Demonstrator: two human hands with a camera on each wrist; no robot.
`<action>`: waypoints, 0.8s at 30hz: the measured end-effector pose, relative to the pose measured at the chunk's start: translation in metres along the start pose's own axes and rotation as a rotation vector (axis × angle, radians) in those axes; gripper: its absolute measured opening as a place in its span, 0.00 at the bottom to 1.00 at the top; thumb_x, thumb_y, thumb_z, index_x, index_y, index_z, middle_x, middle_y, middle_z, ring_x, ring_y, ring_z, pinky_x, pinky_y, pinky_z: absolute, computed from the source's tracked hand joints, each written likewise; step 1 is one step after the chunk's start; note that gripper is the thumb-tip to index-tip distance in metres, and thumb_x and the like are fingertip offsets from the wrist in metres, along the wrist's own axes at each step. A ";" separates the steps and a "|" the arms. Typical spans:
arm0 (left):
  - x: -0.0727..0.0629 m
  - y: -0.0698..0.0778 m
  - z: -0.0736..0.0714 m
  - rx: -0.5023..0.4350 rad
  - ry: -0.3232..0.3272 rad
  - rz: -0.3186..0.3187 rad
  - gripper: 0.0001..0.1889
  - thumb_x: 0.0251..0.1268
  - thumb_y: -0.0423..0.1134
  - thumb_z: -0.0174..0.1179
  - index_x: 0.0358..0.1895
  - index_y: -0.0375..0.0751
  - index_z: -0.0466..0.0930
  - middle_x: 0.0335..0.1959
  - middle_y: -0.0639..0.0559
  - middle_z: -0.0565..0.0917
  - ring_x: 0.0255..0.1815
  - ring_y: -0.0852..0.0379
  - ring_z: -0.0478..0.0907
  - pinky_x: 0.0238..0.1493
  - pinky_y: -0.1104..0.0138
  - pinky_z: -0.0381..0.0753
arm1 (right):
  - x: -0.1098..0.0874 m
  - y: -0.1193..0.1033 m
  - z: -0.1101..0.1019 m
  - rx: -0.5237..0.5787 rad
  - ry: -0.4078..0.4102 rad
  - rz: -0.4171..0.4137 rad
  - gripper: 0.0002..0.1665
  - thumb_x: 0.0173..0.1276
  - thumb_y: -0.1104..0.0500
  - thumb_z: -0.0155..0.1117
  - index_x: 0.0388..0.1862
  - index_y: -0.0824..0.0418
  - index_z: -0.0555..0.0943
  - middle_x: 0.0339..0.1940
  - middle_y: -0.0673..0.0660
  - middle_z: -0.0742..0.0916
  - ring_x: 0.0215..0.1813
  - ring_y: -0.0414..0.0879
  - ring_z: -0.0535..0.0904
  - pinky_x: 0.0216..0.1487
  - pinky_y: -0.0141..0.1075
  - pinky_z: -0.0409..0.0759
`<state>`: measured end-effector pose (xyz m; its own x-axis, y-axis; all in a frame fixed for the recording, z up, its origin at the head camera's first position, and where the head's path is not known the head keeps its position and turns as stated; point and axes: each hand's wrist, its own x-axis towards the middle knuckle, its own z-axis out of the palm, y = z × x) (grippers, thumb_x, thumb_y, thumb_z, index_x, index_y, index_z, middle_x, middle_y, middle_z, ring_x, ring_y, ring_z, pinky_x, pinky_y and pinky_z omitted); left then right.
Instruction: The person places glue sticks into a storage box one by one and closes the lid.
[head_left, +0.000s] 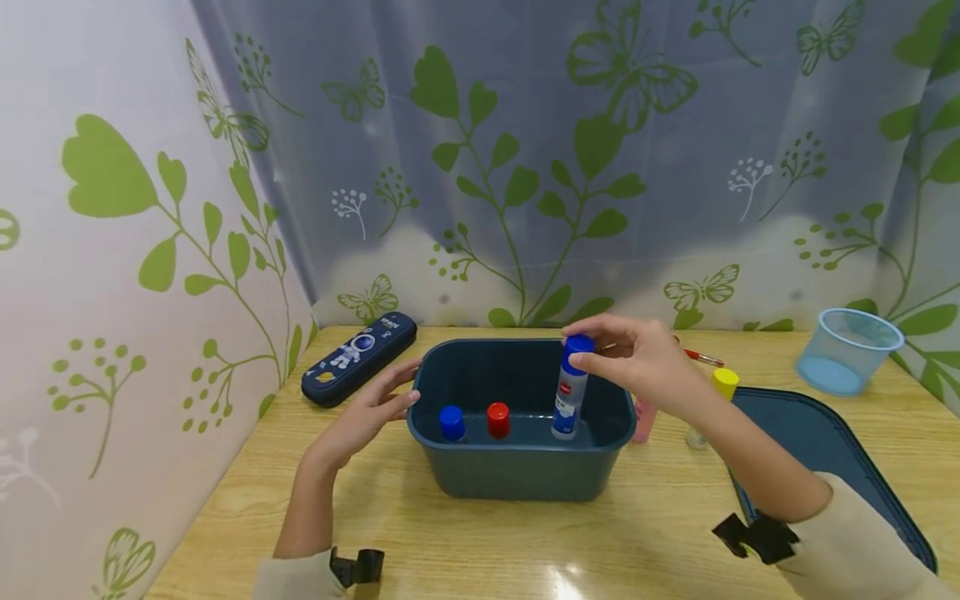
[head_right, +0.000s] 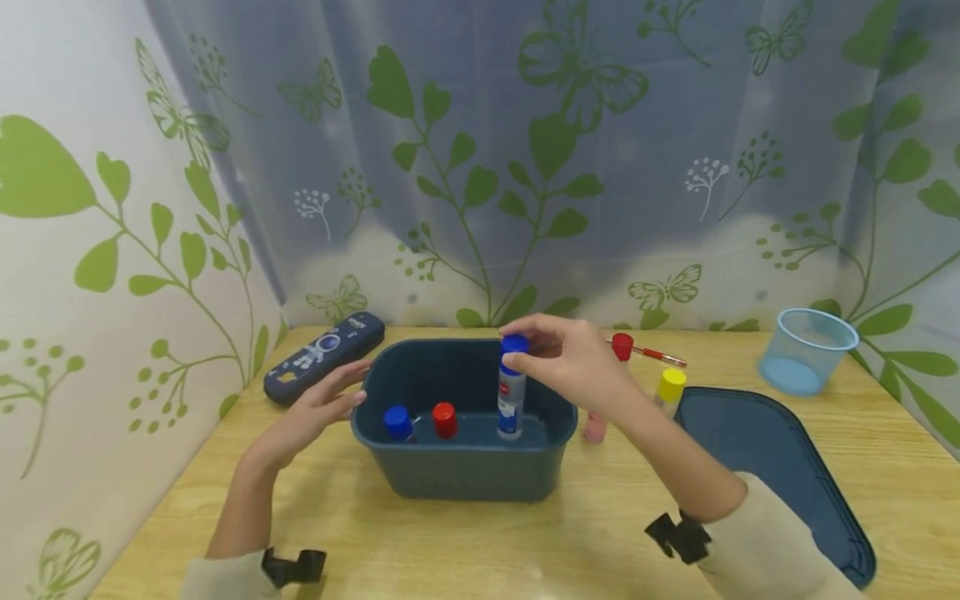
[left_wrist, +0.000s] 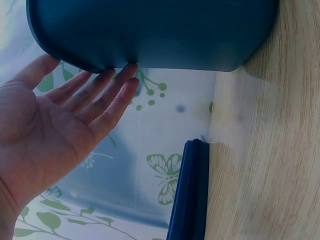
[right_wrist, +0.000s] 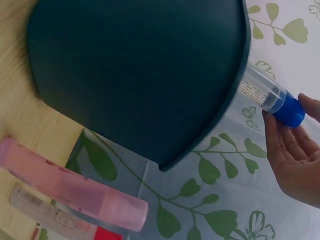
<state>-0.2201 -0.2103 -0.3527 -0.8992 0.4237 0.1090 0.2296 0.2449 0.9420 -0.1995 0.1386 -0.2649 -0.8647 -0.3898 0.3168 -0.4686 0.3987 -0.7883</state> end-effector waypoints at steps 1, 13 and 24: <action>0.000 0.000 0.000 0.002 0.001 -0.001 0.28 0.71 0.43 0.49 0.70 0.41 0.53 0.69 0.40 0.56 0.64 0.42 0.59 0.59 0.49 0.63 | 0.001 0.002 0.002 0.012 -0.004 0.004 0.19 0.61 0.57 0.66 0.51 0.61 0.79 0.41 0.56 0.83 0.40 0.46 0.81 0.42 0.34 0.79; -0.001 0.002 0.000 0.002 -0.005 0.006 0.28 0.71 0.42 0.48 0.70 0.40 0.53 0.69 0.40 0.55 0.65 0.42 0.59 0.59 0.49 0.63 | 0.004 0.026 0.026 0.052 -0.062 -0.028 0.18 0.62 0.61 0.65 0.50 0.65 0.79 0.41 0.58 0.84 0.39 0.46 0.81 0.41 0.32 0.79; -0.001 0.002 0.000 -0.003 -0.005 0.011 0.28 0.71 0.41 0.48 0.70 0.40 0.53 0.69 0.40 0.56 0.65 0.42 0.59 0.58 0.50 0.64 | 0.004 0.040 0.041 0.041 -0.104 0.012 0.20 0.61 0.58 0.65 0.51 0.64 0.79 0.38 0.55 0.83 0.38 0.44 0.81 0.39 0.33 0.79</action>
<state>-0.2185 -0.2106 -0.3513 -0.8946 0.4312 0.1176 0.2383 0.2375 0.9417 -0.2145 0.1195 -0.3170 -0.8457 -0.4703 0.2521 -0.4485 0.3704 -0.8134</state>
